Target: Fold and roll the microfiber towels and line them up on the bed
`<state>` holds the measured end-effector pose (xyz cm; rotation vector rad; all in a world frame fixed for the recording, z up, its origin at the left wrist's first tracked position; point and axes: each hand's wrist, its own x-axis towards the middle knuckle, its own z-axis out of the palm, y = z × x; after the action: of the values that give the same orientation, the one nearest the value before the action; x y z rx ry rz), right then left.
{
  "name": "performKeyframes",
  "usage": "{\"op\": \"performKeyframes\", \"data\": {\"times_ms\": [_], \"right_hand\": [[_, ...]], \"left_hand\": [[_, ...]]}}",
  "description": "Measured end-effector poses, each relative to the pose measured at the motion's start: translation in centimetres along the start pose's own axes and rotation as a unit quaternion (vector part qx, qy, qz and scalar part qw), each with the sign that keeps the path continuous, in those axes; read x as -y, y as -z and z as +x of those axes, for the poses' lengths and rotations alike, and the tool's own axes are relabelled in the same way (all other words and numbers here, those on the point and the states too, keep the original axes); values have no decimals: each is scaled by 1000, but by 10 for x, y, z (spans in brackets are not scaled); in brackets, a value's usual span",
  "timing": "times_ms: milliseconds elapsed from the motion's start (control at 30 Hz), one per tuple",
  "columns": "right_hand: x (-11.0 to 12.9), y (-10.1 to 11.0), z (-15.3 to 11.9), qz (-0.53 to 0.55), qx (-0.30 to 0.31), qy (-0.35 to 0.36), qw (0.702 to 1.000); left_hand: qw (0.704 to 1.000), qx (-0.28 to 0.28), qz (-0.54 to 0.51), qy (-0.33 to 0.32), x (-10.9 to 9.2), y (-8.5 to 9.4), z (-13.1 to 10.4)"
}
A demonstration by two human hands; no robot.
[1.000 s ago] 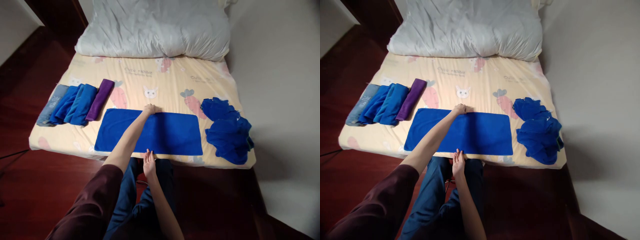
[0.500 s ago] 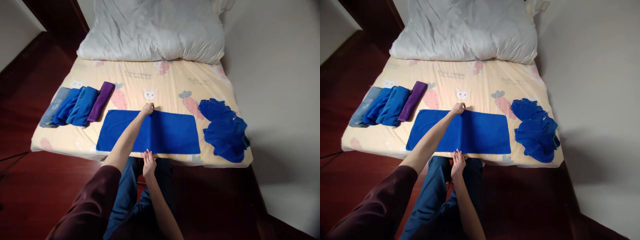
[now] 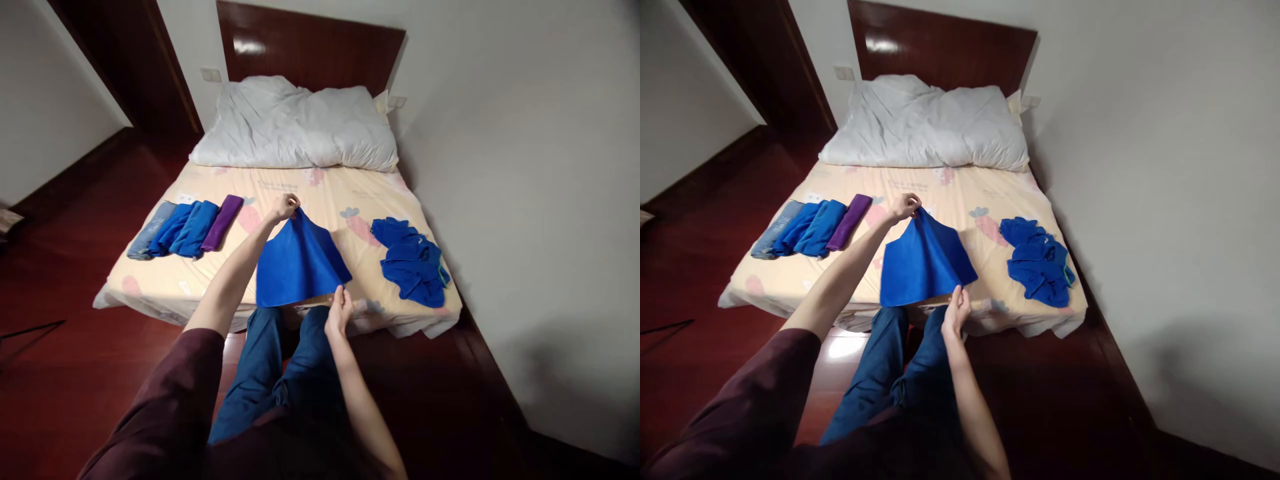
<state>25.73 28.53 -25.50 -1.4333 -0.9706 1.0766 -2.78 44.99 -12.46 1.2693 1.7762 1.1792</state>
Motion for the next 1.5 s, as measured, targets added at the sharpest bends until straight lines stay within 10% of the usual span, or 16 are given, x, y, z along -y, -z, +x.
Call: {"op": "performKeyframes", "data": {"times_ms": [333, 600, 1133, 1500], "right_hand": [[201, 38, 116, 81, 9, 304, 949], [293, 57, 126, 88, 131, 372, 915], [247, 140, 46, 25, 244, 154, 957], [214, 31, 111, -7, 250, 17, 968]], "left_hand": [[969, -78, -154, -177, -122, 96, -87], [957, -116, -94, -248, -164, 130, -139], [996, -35, -54, -63, -87, 136, -268], [995, -70, -76, 18, -21, 129, -180]]}}
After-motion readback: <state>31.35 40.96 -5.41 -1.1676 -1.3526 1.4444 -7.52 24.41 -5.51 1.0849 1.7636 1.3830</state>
